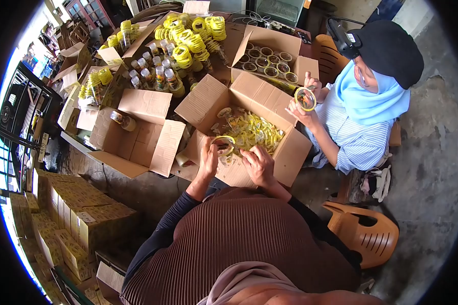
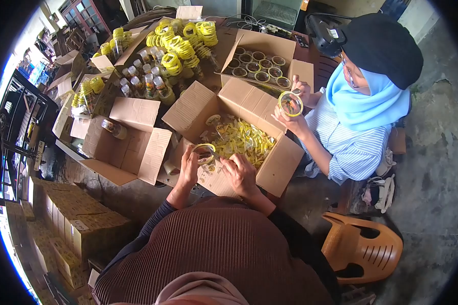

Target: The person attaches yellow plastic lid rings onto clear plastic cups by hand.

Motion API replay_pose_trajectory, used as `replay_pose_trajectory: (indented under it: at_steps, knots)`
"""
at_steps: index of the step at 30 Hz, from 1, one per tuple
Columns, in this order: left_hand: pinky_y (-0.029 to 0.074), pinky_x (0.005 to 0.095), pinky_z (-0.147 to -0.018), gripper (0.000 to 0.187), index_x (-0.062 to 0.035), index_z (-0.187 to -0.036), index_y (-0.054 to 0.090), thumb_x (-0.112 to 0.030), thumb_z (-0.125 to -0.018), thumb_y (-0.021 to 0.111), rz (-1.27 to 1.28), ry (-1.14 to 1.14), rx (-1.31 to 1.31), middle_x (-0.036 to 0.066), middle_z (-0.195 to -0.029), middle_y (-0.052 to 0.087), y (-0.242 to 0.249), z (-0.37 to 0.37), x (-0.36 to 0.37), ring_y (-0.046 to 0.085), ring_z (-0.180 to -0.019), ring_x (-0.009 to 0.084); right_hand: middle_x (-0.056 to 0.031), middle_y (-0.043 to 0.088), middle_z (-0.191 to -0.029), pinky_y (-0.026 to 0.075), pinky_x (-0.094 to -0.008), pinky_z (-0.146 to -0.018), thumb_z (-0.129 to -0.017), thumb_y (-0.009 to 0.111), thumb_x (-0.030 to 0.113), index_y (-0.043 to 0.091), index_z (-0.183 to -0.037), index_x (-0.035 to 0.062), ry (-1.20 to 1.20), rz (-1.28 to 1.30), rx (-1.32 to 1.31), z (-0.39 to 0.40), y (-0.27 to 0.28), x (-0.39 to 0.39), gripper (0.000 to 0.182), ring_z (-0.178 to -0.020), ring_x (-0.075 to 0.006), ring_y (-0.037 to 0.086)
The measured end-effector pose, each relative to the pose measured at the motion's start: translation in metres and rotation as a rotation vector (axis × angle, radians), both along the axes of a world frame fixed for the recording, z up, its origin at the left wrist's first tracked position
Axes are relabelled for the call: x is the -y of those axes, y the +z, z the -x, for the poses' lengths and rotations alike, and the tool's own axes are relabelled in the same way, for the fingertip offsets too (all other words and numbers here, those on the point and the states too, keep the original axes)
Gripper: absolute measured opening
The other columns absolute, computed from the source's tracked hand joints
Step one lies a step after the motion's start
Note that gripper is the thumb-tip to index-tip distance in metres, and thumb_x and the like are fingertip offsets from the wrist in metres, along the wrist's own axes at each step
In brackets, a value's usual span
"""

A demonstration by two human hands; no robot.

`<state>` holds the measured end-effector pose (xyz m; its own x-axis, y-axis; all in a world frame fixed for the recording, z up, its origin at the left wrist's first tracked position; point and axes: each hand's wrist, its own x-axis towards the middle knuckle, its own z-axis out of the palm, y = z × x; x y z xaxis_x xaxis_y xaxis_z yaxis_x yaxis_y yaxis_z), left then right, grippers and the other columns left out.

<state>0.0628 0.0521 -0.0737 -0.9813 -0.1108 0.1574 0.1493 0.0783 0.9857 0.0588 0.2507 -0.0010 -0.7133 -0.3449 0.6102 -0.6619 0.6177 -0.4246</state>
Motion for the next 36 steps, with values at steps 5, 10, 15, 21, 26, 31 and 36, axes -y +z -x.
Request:
replay_pose_trajectory:
  at_steps: [5,10,15,21,26,31,36]
  knots:
    - [0.05,0.0394,-0.087,0.023,0.0119,-0.097,0.054,-0.004,-0.093,0.038,-0.032,0.063,-0.166,0.026,-0.11,0.057,-0.01,0.005,-0.005,0.061,-0.096,0.0348,-0.0051,0.053,-0.082,0.05,-0.0353,-0.063,-0.076,0.073,0.008,0.068,-0.096,0.0087,-0.009,0.037,0.064,0.0,0.001,0.006,0.021,-0.076,-0.0224,0.06]
    - [0.051,0.0415,-0.09,0.026,0.0091,-0.11,0.05,-0.009,-0.099,0.036,-0.039,-0.003,-0.075,0.024,-0.115,0.053,-0.022,0.008,-0.003,0.058,-0.111,0.031,-0.0061,0.053,-0.083,0.05,-0.0361,-0.063,-0.076,0.073,0.007,0.068,-0.095,0.0078,-0.06,0.02,0.082,0.001,-0.004,0.008,0.02,-0.076,-0.0236,0.061]
    - [0.049,0.0423,-0.079,0.023,0.0071,-0.107,0.051,-0.008,-0.094,0.04,0.563,0.143,-0.345,0.024,-0.105,0.057,-0.011,0.002,-0.005,0.061,-0.102,0.0378,-0.0071,0.053,-0.081,0.051,-0.0368,-0.063,-0.075,0.072,0.006,0.068,-0.094,0.0073,-0.093,0.026,0.097,0.003,-0.011,0.011,0.02,-0.074,-0.0255,0.062]
    - [0.048,0.0489,-0.076,0.023,0.0065,-0.111,0.047,0.003,-0.089,0.042,0.376,0.254,0.014,0.029,-0.1,0.062,0.037,0.004,-0.014,0.061,-0.086,0.045,-0.0074,0.064,-0.082,0.049,-0.0298,-0.059,-0.081,0.071,0.008,0.069,-0.094,0.0057,-0.027,0.382,0.436,0.013,-0.041,0.007,0.014,-0.065,-0.0185,0.063]
    - [0.049,0.0472,-0.079,0.022,0.0027,-0.11,0.048,-0.001,-0.091,0.04,0.344,0.266,-0.019,0.026,-0.094,0.066,0.043,0.007,-0.003,0.063,-0.087,0.0446,-0.01,0.069,-0.079,0.048,-0.0277,-0.06,-0.08,0.073,0.01,0.07,-0.1,0.0028,0.054,0.558,0.998,0.03,-0.073,-0.016,0.021,-0.065,-0.014,0.062]
    - [0.049,0.042,-0.085,0.02,0.0051,-0.111,0.049,-0.003,-0.094,0.043,0.198,0.196,0.0,0.023,-0.098,0.066,0.037,0.013,0.01,0.064,-0.095,0.0403,-0.0123,0.068,-0.08,0.05,-0.0334,-0.067,-0.078,0.075,0.011,0.065,-0.096,0.0003,0.048,0.202,0.928,0.011,-0.093,-0.023,0.024,-0.073,-0.0211,0.066]
    - [0.046,0.04,-0.094,0.027,0.0106,-0.116,0.046,-0.008,-0.096,0.044,0.349,-0.015,-0.448,0.025,-0.114,0.057,-0.038,0.023,0.028,0.058,-0.106,0.0342,-0.0129,0.066,-0.083,0.051,-0.0334,-0.069,-0.079,0.074,0.009,0.065,-0.098,0.0008,0.055,-0.008,0.816,0.009,-0.09,-0.021,0.023,-0.075,-0.0233,0.065]
